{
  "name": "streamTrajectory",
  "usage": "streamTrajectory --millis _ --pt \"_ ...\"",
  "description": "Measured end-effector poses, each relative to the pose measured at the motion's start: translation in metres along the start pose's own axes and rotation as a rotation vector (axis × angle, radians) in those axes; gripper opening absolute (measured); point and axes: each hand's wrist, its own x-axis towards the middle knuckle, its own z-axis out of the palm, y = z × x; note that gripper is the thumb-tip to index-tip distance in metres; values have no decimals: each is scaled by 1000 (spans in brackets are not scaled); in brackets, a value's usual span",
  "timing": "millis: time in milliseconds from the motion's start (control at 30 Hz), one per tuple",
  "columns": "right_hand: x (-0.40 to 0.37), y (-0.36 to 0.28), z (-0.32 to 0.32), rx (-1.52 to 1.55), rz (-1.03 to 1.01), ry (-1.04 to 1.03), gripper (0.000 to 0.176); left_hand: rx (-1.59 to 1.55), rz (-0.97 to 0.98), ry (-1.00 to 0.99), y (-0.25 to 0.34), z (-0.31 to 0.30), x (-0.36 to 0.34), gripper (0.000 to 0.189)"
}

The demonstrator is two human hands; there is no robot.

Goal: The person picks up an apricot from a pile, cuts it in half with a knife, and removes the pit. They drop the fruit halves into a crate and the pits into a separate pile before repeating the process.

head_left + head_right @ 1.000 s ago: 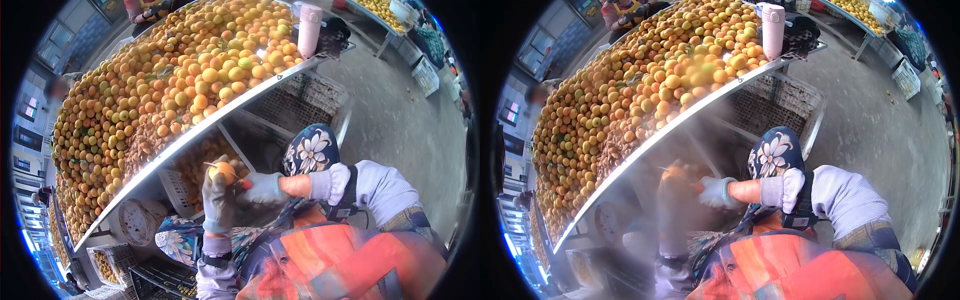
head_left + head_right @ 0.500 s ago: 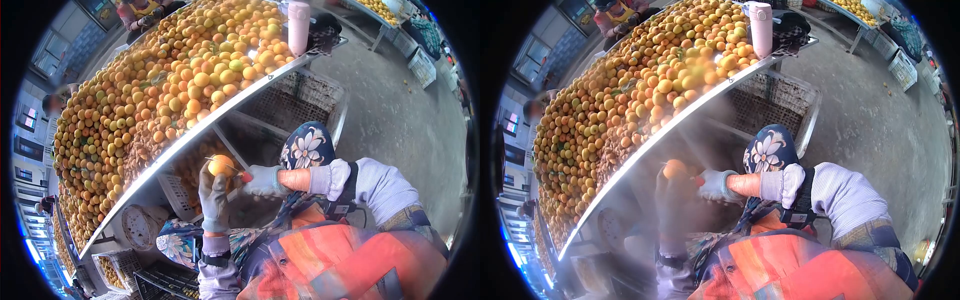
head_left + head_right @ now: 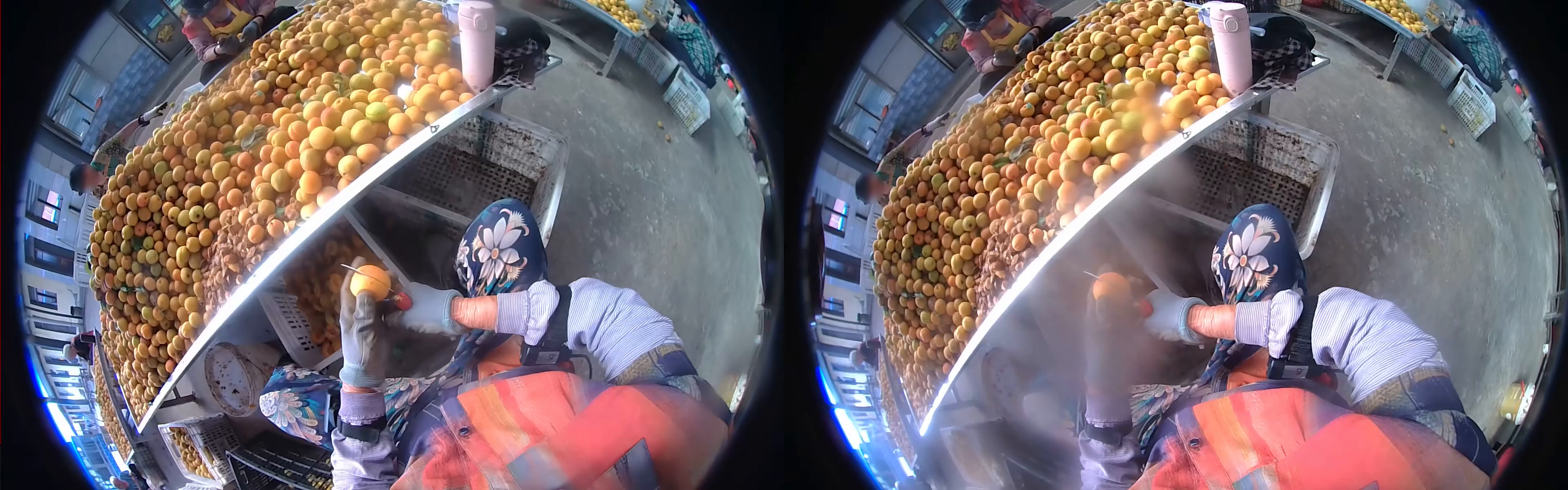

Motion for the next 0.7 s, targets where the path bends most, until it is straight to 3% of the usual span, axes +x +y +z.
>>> streamTrajectory --millis 167,233,367,433,567,633,667,700 --pt "-5 -26 -15 78 108 -87 23 153 80 37 -12 -12 9 69" --pt "-5 -33 -22 99 284 -180 20 139 162 93 -15 -12 11 68" --pt "-3 -7 -6 179 252 -118 18 119 96 27 -10 -4 8 61" --pt "4 6 5 153 33 12 25 193 37 62 -11 1 9 55" --pt "-2 -16 -3 114 99 -45 22 148 97 -20 -11 -7 7 54" --pt "-9 -37 -17 127 181 -62 22 130 -8 56 -18 -13 10 57" --pt "-11 -41 -21 139 267 -81 23 169 178 94 -19 -5 7 63" --pt "-10 -38 -20 135 266 -83 23 167 180 97 -19 -2 7 63"
